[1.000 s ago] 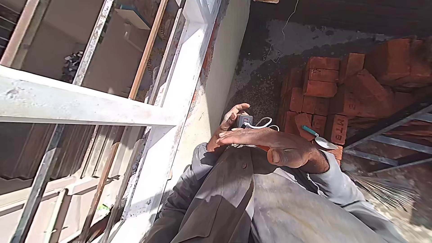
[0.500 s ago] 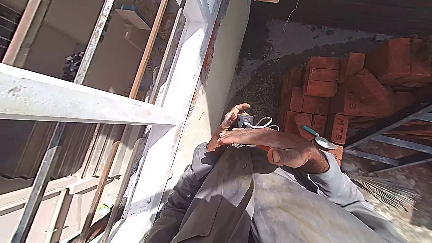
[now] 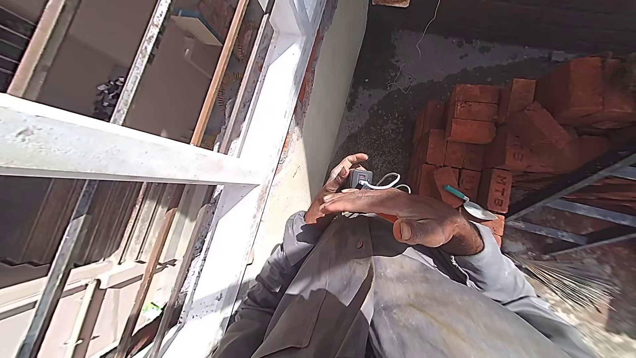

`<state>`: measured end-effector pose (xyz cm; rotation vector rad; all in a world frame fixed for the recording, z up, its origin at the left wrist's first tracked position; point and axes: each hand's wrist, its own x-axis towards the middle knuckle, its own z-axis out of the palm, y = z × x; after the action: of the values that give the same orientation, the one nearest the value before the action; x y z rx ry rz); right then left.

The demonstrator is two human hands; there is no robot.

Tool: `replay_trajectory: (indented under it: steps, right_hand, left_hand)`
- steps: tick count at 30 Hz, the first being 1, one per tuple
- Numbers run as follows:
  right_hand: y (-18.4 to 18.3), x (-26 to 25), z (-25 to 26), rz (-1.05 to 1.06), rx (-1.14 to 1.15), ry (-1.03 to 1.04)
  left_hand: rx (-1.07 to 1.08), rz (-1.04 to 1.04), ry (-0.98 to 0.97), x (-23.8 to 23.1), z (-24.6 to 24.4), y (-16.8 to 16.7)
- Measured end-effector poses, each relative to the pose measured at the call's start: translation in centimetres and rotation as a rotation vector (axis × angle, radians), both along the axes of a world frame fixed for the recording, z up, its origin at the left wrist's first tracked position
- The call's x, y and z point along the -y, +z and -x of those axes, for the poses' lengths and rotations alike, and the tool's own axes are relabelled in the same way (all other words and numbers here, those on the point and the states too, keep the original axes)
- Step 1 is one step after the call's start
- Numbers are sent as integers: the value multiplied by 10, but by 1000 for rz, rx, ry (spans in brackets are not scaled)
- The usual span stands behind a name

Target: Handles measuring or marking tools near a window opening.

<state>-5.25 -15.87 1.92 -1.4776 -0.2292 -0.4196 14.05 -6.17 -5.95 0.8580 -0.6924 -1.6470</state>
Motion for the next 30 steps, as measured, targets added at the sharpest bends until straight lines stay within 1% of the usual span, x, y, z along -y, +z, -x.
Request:
replay_trajectory:
  steps: [3, 7, 10, 14, 18, 25, 30]
  right_hand:
    - [-1, 0, 0, 7, -7, -7]
    - [-1, 0, 1, 6, -13, -2]
    - [-1, 0, 0, 4, 3, -7]
    - [-2, 0, -1, 30, 8, -19]
    - [0, 0, 0, 28, 8, -21]
    - [2, 0, 1, 35, -13, -8]
    - [3, 0, 2, 19, -6, 5]
  left_hand:
    - [13, -7, -2, -1, -1, -1]
    - [3, 61, -18, 1, -4, -16]
    - [24, 35, -6, 2, -3, -14]
    - [-12, 38, -13, -1, -5, -15]
    - [71, 62, 0, -4, -4, -8]
    - [76, 42, 6, -3, -2, -6]
    - [89, 82, -6, -3, -3, -10]
